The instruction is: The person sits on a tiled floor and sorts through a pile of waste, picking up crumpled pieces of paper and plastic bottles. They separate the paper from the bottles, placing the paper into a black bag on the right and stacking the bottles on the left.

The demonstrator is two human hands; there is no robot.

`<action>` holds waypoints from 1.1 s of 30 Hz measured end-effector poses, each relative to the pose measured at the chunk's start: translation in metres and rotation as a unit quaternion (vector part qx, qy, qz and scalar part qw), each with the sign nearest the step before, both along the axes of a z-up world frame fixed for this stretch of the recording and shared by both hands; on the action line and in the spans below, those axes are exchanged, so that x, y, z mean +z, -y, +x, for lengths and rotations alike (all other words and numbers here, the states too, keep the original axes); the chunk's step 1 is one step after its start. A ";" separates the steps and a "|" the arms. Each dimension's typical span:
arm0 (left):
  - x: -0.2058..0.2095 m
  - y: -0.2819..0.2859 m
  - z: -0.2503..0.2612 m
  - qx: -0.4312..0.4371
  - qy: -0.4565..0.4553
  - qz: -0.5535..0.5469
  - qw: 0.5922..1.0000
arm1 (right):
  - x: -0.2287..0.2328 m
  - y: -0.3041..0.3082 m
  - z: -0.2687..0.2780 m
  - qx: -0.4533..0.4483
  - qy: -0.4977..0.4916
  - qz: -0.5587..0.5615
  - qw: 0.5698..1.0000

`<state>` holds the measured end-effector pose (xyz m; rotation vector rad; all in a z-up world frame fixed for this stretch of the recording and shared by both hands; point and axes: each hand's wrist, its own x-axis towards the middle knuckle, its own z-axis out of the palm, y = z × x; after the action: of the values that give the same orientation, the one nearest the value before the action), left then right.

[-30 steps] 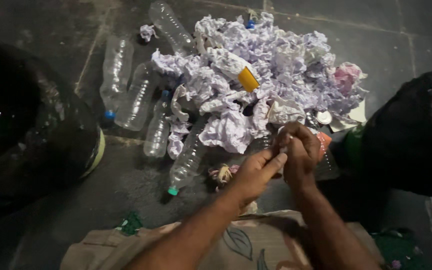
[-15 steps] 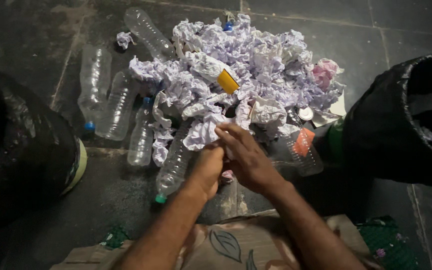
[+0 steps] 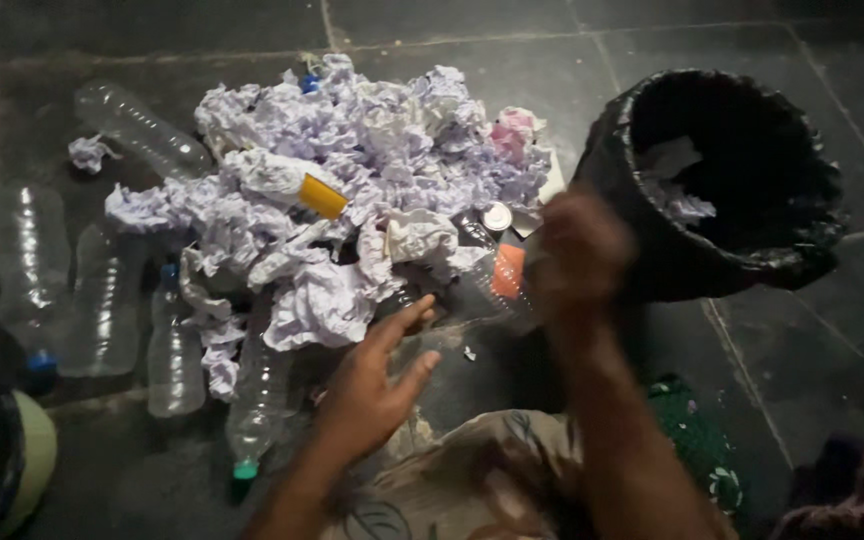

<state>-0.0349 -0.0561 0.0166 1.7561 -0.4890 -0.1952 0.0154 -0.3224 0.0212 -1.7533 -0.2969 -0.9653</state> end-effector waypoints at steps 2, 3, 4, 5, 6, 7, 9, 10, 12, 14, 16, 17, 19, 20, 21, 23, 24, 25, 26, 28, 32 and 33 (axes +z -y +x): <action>0.001 -0.002 0.001 0.023 -0.021 0.011 0.999 | 0.032 0.059 -0.015 -0.239 0.020 -0.233 0.942; 0.000 -0.002 0.002 0.034 -0.026 0.002 0.999 | 0.052 0.080 -0.021 -0.250 0.003 -0.211 0.945; -0.002 -0.005 0.004 0.046 -0.031 -0.008 0.998 | 0.070 0.095 -0.027 -0.260 -0.014 -0.189 0.947; -0.002 -0.008 0.005 0.054 -0.046 0.003 0.997 | 0.084 0.100 -0.031 -0.272 -0.030 -0.167 0.947; -0.002 -0.013 0.007 0.063 -0.062 0.015 0.996 | 0.091 0.096 -0.037 -0.309 -0.029 -0.230 0.922; -0.003 -0.017 0.009 0.070 -0.077 0.026 0.994 | 0.097 0.088 -0.046 -0.345 -0.028 -0.292 0.891; -0.007 -0.024 0.016 0.103 -0.067 -0.003 0.992 | 0.112 0.072 -0.053 -0.346 -0.031 -0.283 0.894; -0.012 -0.027 0.019 0.121 -0.063 -0.017 0.991 | 0.119 0.066 -0.054 -0.308 -0.035 -0.211 0.927; -0.022 -0.041 0.025 0.146 -0.049 -0.079 0.985 | 0.122 0.057 -0.053 -0.222 -0.040 -0.156 0.962; -0.034 -0.051 0.039 0.165 -0.041 -0.130 0.977 | 0.110 0.042 -0.034 -0.116 -0.018 -0.188 0.975; -0.049 -0.066 0.051 0.182 -0.044 -0.165 0.968 | 0.073 0.006 -0.024 0.000 -0.138 -0.080 0.987; -0.052 -0.076 0.054 0.179 -0.068 -0.158 0.969 | 0.056 -0.011 -0.016 0.007 -0.215 -0.090 0.972; -0.059 -0.089 0.057 0.166 -0.116 -0.149 0.968 | 0.021 -0.048 -0.002 0.058 -0.317 -0.115 0.940; -0.062 -0.094 0.058 0.172 -0.092 -0.107 0.975 | 0.003 -0.068 0.003 0.099 -0.342 -0.127 0.926; -0.063 -0.097 0.058 0.176 -0.069 -0.066 0.980 | -0.014 -0.086 0.004 0.133 -0.297 -0.157 0.933; -0.061 -0.098 0.057 0.192 -0.034 0.037 0.980 | -0.039 -0.112 -0.001 0.153 -0.262 -0.226 0.926; -0.058 -0.095 0.056 0.205 -0.024 0.099 0.973 | -0.048 -0.123 -0.005 0.140 -0.273 -0.266 0.914; -0.054 -0.092 0.054 0.216 -0.014 0.159 0.963 | -0.054 -0.132 -0.008 0.127 -0.283 -0.306 0.900; -0.050 -0.090 0.052 0.227 -0.028 0.142 0.963 | -0.059 -0.141 -0.012 0.138 -0.293 -0.325 0.888; -0.042 -0.085 0.052 0.244 -0.052 0.103 0.963 | -0.065 -0.152 -0.018 0.157 -0.310 -0.366 0.863; -0.034 -0.083 0.055 0.265 -0.069 -0.001 0.962 | -0.077 -0.155 -0.018 0.179 -0.260 -0.411 0.855; -0.034 -0.085 0.056 0.265 -0.075 -0.023 0.961 | -0.081 -0.158 -0.015 0.159 -0.271 -0.424 0.849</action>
<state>0.0208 0.0284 -0.0178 1.7471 0.0949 0.0623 0.0005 -0.1649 -0.0596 -2.5725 -0.6865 -0.0198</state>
